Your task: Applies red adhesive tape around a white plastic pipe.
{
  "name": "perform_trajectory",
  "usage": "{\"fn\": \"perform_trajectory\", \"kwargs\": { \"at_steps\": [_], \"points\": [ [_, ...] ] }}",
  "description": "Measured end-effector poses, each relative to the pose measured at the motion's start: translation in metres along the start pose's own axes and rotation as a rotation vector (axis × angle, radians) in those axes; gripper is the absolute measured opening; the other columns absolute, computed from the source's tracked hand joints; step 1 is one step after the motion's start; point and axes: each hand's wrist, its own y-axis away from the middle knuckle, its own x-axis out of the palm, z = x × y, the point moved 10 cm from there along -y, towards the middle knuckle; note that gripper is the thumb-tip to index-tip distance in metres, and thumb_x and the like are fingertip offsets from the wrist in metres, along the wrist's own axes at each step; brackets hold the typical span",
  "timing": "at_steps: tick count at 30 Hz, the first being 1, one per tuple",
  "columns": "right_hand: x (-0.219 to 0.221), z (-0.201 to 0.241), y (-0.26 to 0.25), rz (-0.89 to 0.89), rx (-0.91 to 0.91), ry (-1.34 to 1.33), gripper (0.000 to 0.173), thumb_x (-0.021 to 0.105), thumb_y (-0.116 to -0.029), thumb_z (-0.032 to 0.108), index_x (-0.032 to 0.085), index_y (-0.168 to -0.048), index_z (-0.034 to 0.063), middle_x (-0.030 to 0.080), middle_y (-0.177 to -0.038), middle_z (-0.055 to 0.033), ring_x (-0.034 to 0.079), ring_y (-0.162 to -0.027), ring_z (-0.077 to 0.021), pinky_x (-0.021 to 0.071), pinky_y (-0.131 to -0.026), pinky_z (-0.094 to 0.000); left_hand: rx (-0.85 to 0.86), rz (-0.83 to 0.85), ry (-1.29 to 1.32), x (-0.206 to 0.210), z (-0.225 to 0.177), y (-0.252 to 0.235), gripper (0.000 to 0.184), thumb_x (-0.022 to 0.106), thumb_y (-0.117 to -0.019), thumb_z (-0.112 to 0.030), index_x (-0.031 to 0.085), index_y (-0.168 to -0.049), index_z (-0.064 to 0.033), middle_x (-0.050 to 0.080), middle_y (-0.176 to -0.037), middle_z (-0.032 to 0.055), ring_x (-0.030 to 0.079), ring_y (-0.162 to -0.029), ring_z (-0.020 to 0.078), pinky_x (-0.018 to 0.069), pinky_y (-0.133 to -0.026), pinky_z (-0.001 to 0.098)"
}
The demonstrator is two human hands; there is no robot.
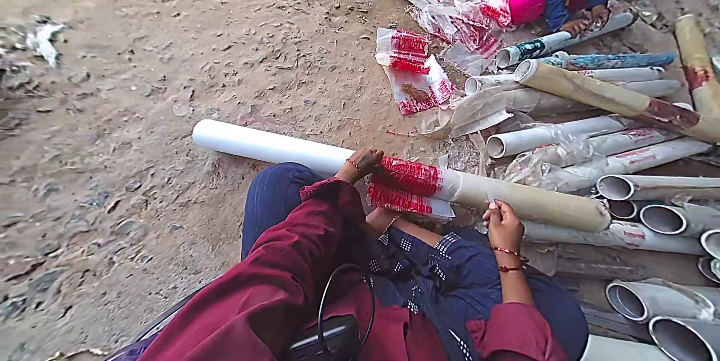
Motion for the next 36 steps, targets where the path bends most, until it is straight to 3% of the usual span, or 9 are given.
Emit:
{"fn": "perform_trajectory", "kwargs": {
  "at_steps": [3,11,15,17,20,27,29,32,36],
  "points": [
    [0.002,-0.003,-0.002,0.015,0.019,-0.016,0.028,0.045,-0.1076,0.005,0.065,-0.118,-0.0111,0.065,-0.076,-0.0124,0.059,-0.061,-0.0147,0.0516,-0.063,-0.0322,0.078,-0.086,0.149,-0.007,0.018,-0.001,0.031,0.070,-0.0983,-0.018,0.070,-0.120,0.0041,0.071,-0.114,0.0279,0.068,-0.110,0.0466,0.0474,-0.101,0.0637],
    [0.007,0.000,-0.001,0.063,0.039,0.008,0.029,0.044,-0.1082,0.006,0.065,-0.119,-0.0109,0.066,-0.078,-0.0135,0.061,-0.063,-0.0171,0.0519,-0.064,-0.0354,0.162,0.085,-0.043,0.004,0.005,-0.009,0.022,0.065,-0.0989,-0.012,0.075,-0.112,0.0028,0.072,-0.114,0.0269,0.067,-0.113,0.0457,0.0468,-0.101,0.0632],
    [0.008,-0.001,-0.001,0.064,0.047,0.014,0.029,0.044,-0.1085,0.007,0.065,-0.120,-0.0102,0.066,-0.078,-0.0133,0.061,-0.064,-0.0162,0.0517,-0.065,-0.0340,0.139,0.156,-0.184,0.008,-0.001,-0.010,0.051,0.063,-0.1020,-0.017,0.050,-0.148,0.0002,0.058,-0.138,0.0292,0.062,-0.120,0.0482,0.0467,-0.101,0.0633],
    [0.009,0.001,0.000,0.066,0.039,0.016,0.029,0.044,-0.1084,0.007,0.065,-0.120,-0.0103,0.066,-0.078,-0.0132,0.061,-0.064,-0.0162,0.0519,-0.065,-0.0340,0.148,0.187,-0.229,0.010,-0.005,-0.007,0.034,0.056,-0.1051,-0.016,0.062,-0.131,0.0049,0.061,-0.132,0.0288,0.063,-0.116,0.0476,0.0476,-0.097,0.0634],
    [0.010,0.000,0.001,0.076,0.035,0.023,0.029,0.044,-0.1082,0.006,0.065,-0.120,-0.0109,0.066,-0.078,-0.0140,0.062,-0.064,-0.0176,0.0525,-0.065,-0.0355,0.074,0.191,-0.166,0.008,-0.009,-0.005,0.033,0.045,-0.1090,-0.014,0.064,-0.124,0.0080,0.063,-0.129,0.0297,0.062,-0.119,0.0482,0.0455,-0.100,0.0644],
    [0.014,-0.006,-0.001,0.095,0.078,0.058,0.029,0.044,-0.1086,0.006,0.065,-0.121,-0.0100,0.067,-0.079,-0.0143,0.061,-0.063,-0.0187,0.0520,-0.065,-0.0366,-0.068,-0.024,0.121,-0.019,0.029,-0.015,0.031,0.050,-0.1066,-0.013,0.070,-0.126,0.0004,0.069,-0.124,0.0271,0.062,-0.122,0.0467,0.0421,-0.105,0.0668],
    [0.015,-0.007,-0.001,0.100,0.083,0.066,0.028,0.044,-0.1085,0.005,0.065,-0.121,-0.0099,0.067,-0.080,-0.0150,0.061,-0.064,-0.0195,0.0522,-0.066,-0.0375,-0.006,-0.089,0.229,-0.022,0.041,-0.012,0.028,0.060,-0.1024,-0.014,0.072,-0.127,-0.0058,0.072,-0.123,0.0221,0.065,-0.121,0.0430,0.0417,-0.107,0.0650],
    [0.016,-0.005,-0.002,0.101,0.078,0.078,0.028,0.044,-0.1086,0.005,0.065,-0.120,-0.0099,0.067,-0.080,-0.0153,0.062,-0.064,-0.0194,0.0520,-0.066,-0.0373,0.184,-0.045,0.277,-0.004,0.026,-0.010,0.048,0.078,-0.0908,-0.010,0.065,-0.137,-0.0032,0.061,-0.143,0.0214,0.055,-0.136,0.0390,0.0361,-0.117,0.0552],
    [0.015,-0.001,0.001,0.097,0.053,0.066,0.029,0.044,-0.1083,0.005,0.065,-0.119,-0.0107,0.067,-0.079,-0.0158,0.062,-0.064,-0.0208,0.0522,-0.066,-0.0384,0.248,-0.034,0.249,0.014,0.006,-0.021,0.037,0.070,-0.0962,-0.010,0.068,-0.131,0.0014,0.061,-0.142,0.0211,0.057,-0.135,0.0380,0.0376,-0.117,0.0525]
  ]
}}
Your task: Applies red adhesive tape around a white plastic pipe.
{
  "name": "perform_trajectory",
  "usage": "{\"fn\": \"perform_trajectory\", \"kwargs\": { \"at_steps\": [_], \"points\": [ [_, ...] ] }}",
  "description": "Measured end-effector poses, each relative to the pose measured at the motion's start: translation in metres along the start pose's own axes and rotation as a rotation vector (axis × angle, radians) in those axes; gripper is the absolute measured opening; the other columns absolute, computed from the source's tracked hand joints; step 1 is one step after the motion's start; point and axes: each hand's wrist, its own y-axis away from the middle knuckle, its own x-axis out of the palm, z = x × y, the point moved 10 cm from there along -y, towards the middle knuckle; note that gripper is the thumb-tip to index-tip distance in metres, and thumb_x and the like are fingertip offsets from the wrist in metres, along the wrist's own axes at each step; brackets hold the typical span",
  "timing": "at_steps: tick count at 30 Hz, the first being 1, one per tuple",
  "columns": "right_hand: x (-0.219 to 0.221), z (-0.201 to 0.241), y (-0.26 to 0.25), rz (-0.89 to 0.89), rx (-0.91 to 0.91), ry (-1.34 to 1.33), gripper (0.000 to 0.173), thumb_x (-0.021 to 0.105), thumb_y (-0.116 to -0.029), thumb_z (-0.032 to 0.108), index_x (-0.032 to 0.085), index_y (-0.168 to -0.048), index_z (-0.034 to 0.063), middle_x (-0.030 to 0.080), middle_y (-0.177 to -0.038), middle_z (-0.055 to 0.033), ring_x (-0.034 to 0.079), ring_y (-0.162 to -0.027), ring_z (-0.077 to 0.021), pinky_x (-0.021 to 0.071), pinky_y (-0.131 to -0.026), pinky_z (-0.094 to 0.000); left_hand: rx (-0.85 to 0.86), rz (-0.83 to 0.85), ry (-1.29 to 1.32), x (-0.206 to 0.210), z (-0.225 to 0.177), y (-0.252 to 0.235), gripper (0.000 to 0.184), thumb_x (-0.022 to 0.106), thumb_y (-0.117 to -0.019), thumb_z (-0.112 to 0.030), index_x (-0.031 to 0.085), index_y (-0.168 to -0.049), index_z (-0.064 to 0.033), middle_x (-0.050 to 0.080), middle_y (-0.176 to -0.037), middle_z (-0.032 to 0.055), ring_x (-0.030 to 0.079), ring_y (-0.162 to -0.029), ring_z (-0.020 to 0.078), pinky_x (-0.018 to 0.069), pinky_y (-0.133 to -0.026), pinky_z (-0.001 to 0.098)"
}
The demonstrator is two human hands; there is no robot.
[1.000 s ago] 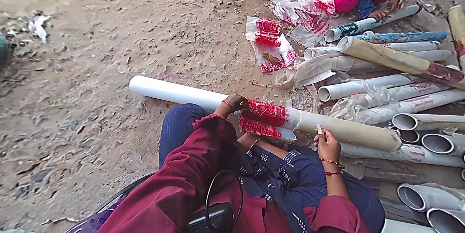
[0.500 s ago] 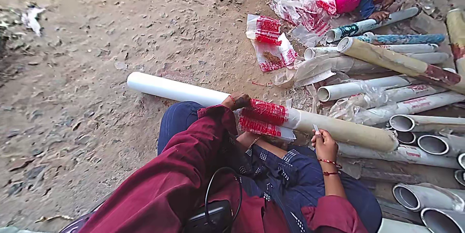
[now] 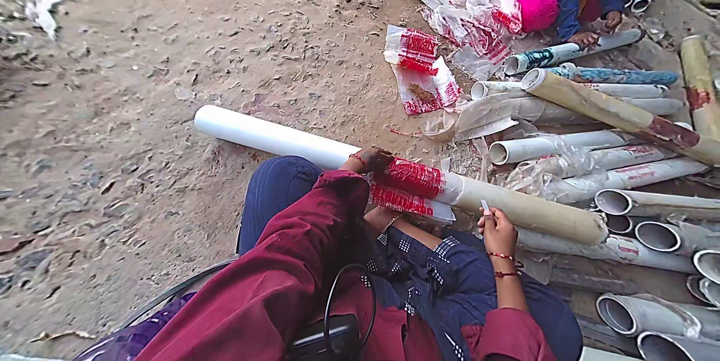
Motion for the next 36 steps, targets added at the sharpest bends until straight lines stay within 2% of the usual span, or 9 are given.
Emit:
{"fn": "perform_trajectory", "kwargs": {
  "at_steps": [5,8,14,17,23,27,30,34,36],
  "points": [
    [0.003,0.001,-0.007,-0.016,0.029,0.013,0.029,0.043,-0.1090,0.007,0.065,-0.121,-0.0092,0.068,-0.082,-0.0155,0.063,-0.067,-0.0222,0.0528,-0.068,-0.0398,0.043,-0.025,0.003,-0.002,0.004,-0.001,0.031,0.063,-0.1015,-0.010,0.069,-0.130,0.0003,0.063,-0.142,0.0195,0.055,-0.138,0.0375,0.0320,-0.120,0.0530],
    [0.000,0.008,-0.028,-0.033,0.067,0.168,0.033,0.041,-0.1096,0.010,0.064,-0.129,-0.0046,0.072,-0.100,-0.0240,0.070,-0.092,-0.0381,0.0512,-0.085,-0.0549,0.198,-0.100,-0.056,0.000,-0.007,0.007,0.029,0.061,-0.1017,-0.009,0.071,-0.126,0.0043,0.064,-0.138,0.0234,0.050,-0.139,0.0480,0.0254,-0.121,0.0650],
    [0.028,0.004,-0.103,-0.031,0.008,0.441,0.037,0.041,-0.1088,0.010,0.062,-0.135,-0.0049,0.063,-0.135,-0.0289,0.056,-0.132,-0.0443,0.0400,-0.112,-0.0545,0.171,-0.165,-0.169,0.005,-0.008,0.008,0.030,0.055,-0.1049,-0.011,0.069,-0.128,0.0030,0.065,-0.135,0.0249,0.062,-0.129,0.0418,0.0452,-0.110,0.0568],
    [0.063,0.003,-0.125,0.052,-0.074,0.518,0.037,0.041,-0.1085,0.013,0.064,-0.135,-0.0021,0.065,-0.134,-0.0264,0.060,-0.128,-0.0428,0.0385,-0.112,-0.0568,0.103,-0.205,-0.144,0.002,-0.009,0.007,0.029,0.053,-0.1055,-0.010,0.071,-0.123,0.0039,0.067,-0.133,0.0232,0.062,-0.129,0.0400,0.0439,-0.112,0.0554],
    [0.064,0.013,-0.117,-0.144,-0.276,0.423,0.034,0.046,-0.1051,0.011,0.070,-0.120,-0.0074,0.072,-0.115,-0.0305,0.070,-0.106,-0.0495,0.0480,-0.092,-0.0645,-0.089,-0.371,-0.077,-0.006,0.001,0.005,0.025,0.059,-0.1024,-0.012,0.075,-0.113,0.0024,0.074,-0.120,0.0189,0.069,-0.115,0.0391,0.0494,-0.103,0.0573],
    [0.064,0.014,-0.113,-0.219,-0.317,0.416,0.036,0.044,-0.1050,0.012,0.071,-0.114,-0.0090,0.074,-0.106,-0.0303,0.072,-0.099,-0.0494,0.0498,-0.091,-0.0619,-0.316,-0.492,-0.062,-0.016,0.008,0.002,0.022,0.062,-0.1014,-0.020,0.079,-0.108,-0.0069,0.077,-0.099,0.0203,0.073,-0.095,0.0437,0.0516,-0.084,0.0674],
    [0.064,0.013,-0.113,-0.257,-0.336,0.408,0.036,0.043,-0.1039,0.012,0.071,-0.113,-0.0097,0.074,-0.103,-0.0300,0.072,-0.096,-0.0481,0.0504,-0.088,-0.0605,-0.508,-0.332,0.012,-0.018,0.023,-0.009,0.025,0.062,-0.1028,-0.032,0.079,-0.113,-0.0180,0.077,-0.111,0.0135,0.071,-0.108,0.0397,0.0470,-0.092,0.0686],
    [0.059,0.014,-0.115,-0.285,-0.345,0.378,0.036,0.044,-0.1035,0.011,0.071,-0.114,-0.0106,0.074,-0.103,-0.0309,0.072,-0.094,-0.0486,0.0509,-0.087,-0.0607,-0.335,-0.195,0.358,-0.014,0.040,-0.023,0.020,0.065,-0.1009,-0.022,0.079,-0.109,-0.0100,0.077,-0.106,0.0082,0.070,-0.104,0.0238,0.0478,-0.097,0.0585],
    [0.061,0.011,-0.111,-0.289,-0.330,0.362,0.035,0.045,-0.1026,0.010,0.071,-0.114,-0.0104,0.074,-0.103,-0.0303,0.073,-0.094,-0.0483,0.0515,-0.087,-0.0597,-0.205,-0.104,0.432,-0.004,0.032,-0.019,0.029,0.058,-0.1042,-0.020,0.073,-0.120,-0.0006,0.074,-0.117,0.0136,0.068,-0.112,0.0224,0.0477,-0.104,0.0501]
  ]
}}
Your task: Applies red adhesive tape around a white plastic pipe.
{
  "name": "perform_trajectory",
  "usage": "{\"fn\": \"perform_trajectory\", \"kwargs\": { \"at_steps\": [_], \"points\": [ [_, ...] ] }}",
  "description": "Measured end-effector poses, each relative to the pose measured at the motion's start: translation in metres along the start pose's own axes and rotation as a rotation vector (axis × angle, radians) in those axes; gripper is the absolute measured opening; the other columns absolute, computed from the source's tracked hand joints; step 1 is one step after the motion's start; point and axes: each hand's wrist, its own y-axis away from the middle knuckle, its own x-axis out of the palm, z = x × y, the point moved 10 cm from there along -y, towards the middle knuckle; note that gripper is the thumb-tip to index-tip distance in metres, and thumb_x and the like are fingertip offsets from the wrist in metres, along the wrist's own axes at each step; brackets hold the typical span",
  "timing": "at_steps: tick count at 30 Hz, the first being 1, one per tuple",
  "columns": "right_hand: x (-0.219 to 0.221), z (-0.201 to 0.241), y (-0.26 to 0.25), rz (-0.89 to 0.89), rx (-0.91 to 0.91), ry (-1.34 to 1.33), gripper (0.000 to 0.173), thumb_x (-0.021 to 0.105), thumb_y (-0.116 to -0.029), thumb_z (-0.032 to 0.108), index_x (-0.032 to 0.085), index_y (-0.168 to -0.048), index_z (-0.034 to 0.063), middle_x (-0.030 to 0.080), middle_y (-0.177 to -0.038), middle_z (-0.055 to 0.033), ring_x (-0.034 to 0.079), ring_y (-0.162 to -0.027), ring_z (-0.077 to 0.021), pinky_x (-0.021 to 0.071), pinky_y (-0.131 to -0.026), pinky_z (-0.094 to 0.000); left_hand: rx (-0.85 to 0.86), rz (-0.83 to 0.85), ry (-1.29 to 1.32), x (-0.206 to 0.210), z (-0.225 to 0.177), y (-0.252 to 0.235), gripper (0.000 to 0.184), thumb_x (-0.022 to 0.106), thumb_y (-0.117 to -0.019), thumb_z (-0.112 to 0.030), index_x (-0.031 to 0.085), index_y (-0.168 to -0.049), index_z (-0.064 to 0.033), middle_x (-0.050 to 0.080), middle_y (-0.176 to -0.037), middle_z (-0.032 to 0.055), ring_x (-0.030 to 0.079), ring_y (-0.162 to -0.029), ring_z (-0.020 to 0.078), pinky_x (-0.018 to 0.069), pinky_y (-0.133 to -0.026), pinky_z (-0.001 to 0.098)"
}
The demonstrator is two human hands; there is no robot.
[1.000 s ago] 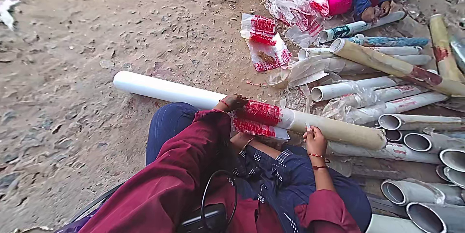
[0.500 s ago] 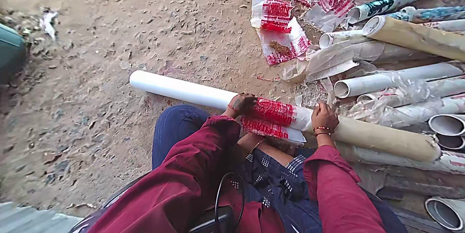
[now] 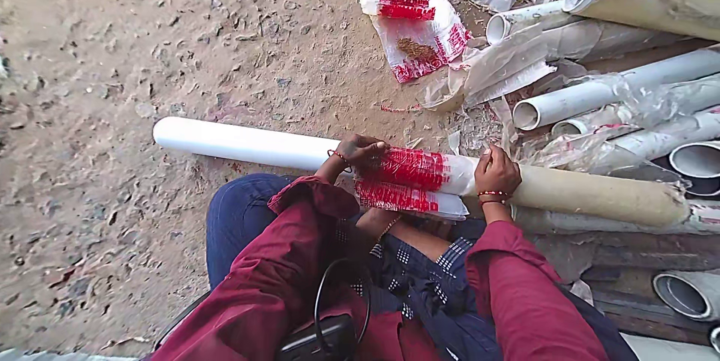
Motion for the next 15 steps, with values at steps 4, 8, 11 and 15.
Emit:
{"fn": "perform_trajectory", "kwargs": {
  "at_steps": [4,8,11,15],
  "points": [
    [-0.008,0.000,-0.001,-0.052,0.022,0.007,0.032,0.051,-0.0996,0.009,0.073,-0.112,-0.0099,0.076,-0.103,-0.0266,0.075,-0.093,-0.0453,0.0551,-0.085,-0.0592,0.086,0.143,-0.289,0.020,-0.024,0.002,0.058,0.074,-0.0925,-0.030,0.059,-0.145,-0.0089,0.054,-0.152,0.0145,0.048,-0.142,0.0349,0.0279,-0.118,0.0627],
    [-0.009,-0.001,-0.002,-0.098,0.025,0.034,0.030,0.054,-0.0965,0.010,0.076,-0.107,-0.0069,0.078,-0.099,-0.0220,0.076,-0.090,-0.0394,0.0573,-0.082,-0.0552,0.285,-0.122,-0.384,0.020,-0.038,0.001,0.029,0.073,-0.0921,-0.030,0.079,-0.115,-0.0128,0.066,-0.137,0.0120,0.056,-0.135,0.0369,0.0404,-0.112,0.0610],
    [-0.007,-0.001,-0.001,-0.084,0.034,0.033,0.029,0.055,-0.0967,0.010,0.076,-0.108,-0.0068,0.077,-0.099,-0.0222,0.076,-0.090,-0.0393,0.0572,-0.083,-0.0547,0.328,-0.112,-0.405,0.020,-0.038,0.002,0.036,0.076,-0.0899,-0.026,0.075,-0.123,-0.0130,0.061,-0.145,0.0132,0.054,-0.137,0.0377,0.0417,-0.112,0.0591],
    [-0.009,-0.003,-0.002,-0.113,0.031,0.017,0.029,0.056,-0.0963,0.009,0.076,-0.109,-0.0063,0.078,-0.100,-0.0220,0.076,-0.091,-0.0393,0.0571,-0.083,-0.0551,0.233,-0.059,-0.480,0.023,-0.033,-0.001,0.045,0.080,-0.0858,-0.035,0.074,-0.128,-0.0192,0.057,-0.150,0.0094,0.048,-0.143,0.0358,0.0386,-0.112,0.0613]
  ]
}}
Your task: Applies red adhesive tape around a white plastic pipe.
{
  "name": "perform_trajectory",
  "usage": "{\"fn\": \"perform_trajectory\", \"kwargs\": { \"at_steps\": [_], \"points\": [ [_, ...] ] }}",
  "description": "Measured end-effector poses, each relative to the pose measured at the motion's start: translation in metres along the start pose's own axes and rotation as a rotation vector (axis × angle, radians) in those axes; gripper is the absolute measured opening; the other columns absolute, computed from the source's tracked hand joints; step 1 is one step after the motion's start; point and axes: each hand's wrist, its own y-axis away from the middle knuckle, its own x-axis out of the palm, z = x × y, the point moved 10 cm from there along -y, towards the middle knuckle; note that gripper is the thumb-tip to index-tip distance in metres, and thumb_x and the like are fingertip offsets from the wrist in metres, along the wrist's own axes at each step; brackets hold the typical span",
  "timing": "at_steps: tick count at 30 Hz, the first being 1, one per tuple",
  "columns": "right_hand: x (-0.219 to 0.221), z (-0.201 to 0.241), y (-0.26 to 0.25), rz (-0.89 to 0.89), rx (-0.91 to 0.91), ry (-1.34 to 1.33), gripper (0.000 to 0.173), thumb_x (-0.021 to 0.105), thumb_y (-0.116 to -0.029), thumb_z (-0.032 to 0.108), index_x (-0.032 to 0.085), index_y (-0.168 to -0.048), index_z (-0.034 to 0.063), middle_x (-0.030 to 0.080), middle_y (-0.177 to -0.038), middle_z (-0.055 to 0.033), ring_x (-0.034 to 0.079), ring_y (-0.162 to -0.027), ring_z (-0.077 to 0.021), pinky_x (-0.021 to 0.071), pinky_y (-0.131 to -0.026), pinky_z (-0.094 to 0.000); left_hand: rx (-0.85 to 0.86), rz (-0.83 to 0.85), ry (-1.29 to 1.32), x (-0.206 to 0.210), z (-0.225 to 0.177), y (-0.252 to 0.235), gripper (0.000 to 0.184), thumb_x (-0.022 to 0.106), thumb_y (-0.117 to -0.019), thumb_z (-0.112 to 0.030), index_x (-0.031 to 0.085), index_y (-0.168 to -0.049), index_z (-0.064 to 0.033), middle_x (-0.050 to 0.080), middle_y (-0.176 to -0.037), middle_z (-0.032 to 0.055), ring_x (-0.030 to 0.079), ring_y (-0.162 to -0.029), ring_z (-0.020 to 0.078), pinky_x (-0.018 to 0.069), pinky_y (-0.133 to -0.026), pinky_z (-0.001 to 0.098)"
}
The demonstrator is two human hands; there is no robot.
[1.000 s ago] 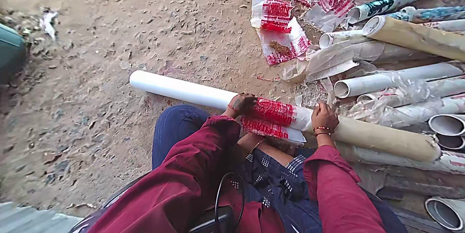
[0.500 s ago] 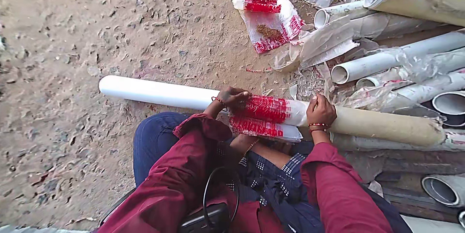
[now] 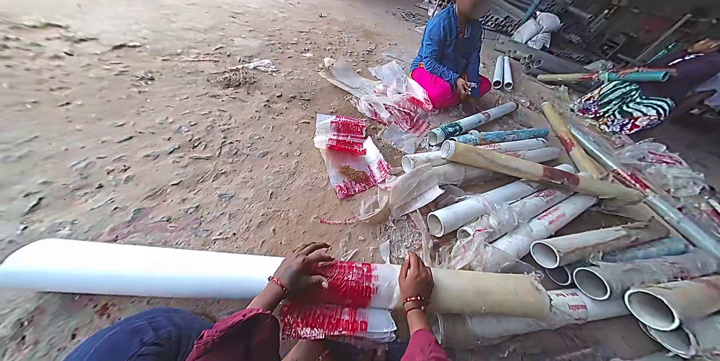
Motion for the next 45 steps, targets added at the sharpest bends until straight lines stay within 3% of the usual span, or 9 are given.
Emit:
{"fn": "perform_trajectory", "kwargs": {
  "at_steps": [5,9,24,30,39,45],
  "points": [
    [0.001,-0.002,0.001,0.013,0.023,-0.001,0.028,0.056,-0.0963,0.010,0.076,-0.109,-0.0058,0.078,-0.100,-0.0210,0.076,-0.091,-0.0384,0.0573,-0.083,-0.0543,-0.186,0.111,0.012,0.008,0.011,0.000,0.036,0.071,-0.0954,-0.040,0.074,-0.127,-0.0239,0.066,-0.139,0.0045,0.063,-0.126,0.0311,0.0474,-0.102,0.0628],
    [0.004,-0.003,0.000,0.063,0.048,-0.010,0.029,0.056,-0.0976,0.010,0.075,-0.113,-0.0062,0.077,-0.104,-0.0230,0.075,-0.094,-0.0403,0.0559,-0.087,-0.0558,-0.179,0.090,-0.011,0.005,0.006,0.005,0.037,0.066,-0.0987,-0.044,0.074,-0.128,-0.0224,0.070,-0.133,0.0063,0.066,-0.121,0.0322,0.0479,-0.101,0.0625],
    [0.003,-0.005,-0.001,0.044,0.068,0.007,0.028,0.057,-0.0979,0.011,0.075,-0.111,-0.0059,0.077,-0.101,-0.0225,0.075,-0.092,-0.0397,0.0563,-0.084,-0.0553,-0.191,0.112,-0.070,0.007,0.005,0.004,0.043,0.065,-0.0981,-0.048,0.070,-0.133,-0.0229,0.066,-0.138,0.0072,0.065,-0.122,0.0343,0.0476,-0.100,0.0632],
    [0.003,-0.006,-0.002,0.077,0.087,-0.004,0.029,0.057,-0.0984,0.011,0.075,-0.112,-0.0067,0.077,-0.104,-0.0233,0.075,-0.095,-0.0409,0.0557,-0.087,-0.0559,-0.172,0.131,-0.077,0.010,0.005,0.001,0.058,0.076,-0.0891,-0.049,0.065,-0.140,-0.0228,0.059,-0.148,0.0045,0.060,-0.130,0.0321,0.0464,-0.102,0.0635],
    [0.001,-0.005,-0.002,0.046,0.078,0.002,0.028,0.057,-0.0981,0.011,0.076,-0.109,-0.0060,0.077,-0.100,-0.0213,0.076,-0.091,-0.0387,0.0561,-0.083,-0.0552,-0.160,0.080,-0.079,0.006,0.000,0.003,0.048,0.068,-0.0936,-0.054,0.072,-0.130,-0.0221,0.067,-0.137,0.0051,0.066,-0.121,0.0308,0.0495,-0.099,0.0619],
    [0.000,-0.004,-0.003,0.048,0.082,0.011,0.028,0.056,-0.0985,0.011,0.076,-0.107,-0.0059,0.077,-0.099,-0.0212,0.076,-0.091,-0.0386,0.0563,-0.084,-0.0551,-0.201,0.116,-0.109,0.006,-0.001,0.004,0.047,0.064,-0.0962,-0.055,0.071,-0.132,-0.0247,0.068,-0.134,0.0055,0.066,-0.120,0.0317,0.0492,-0.098,0.0623]
  ]
}}
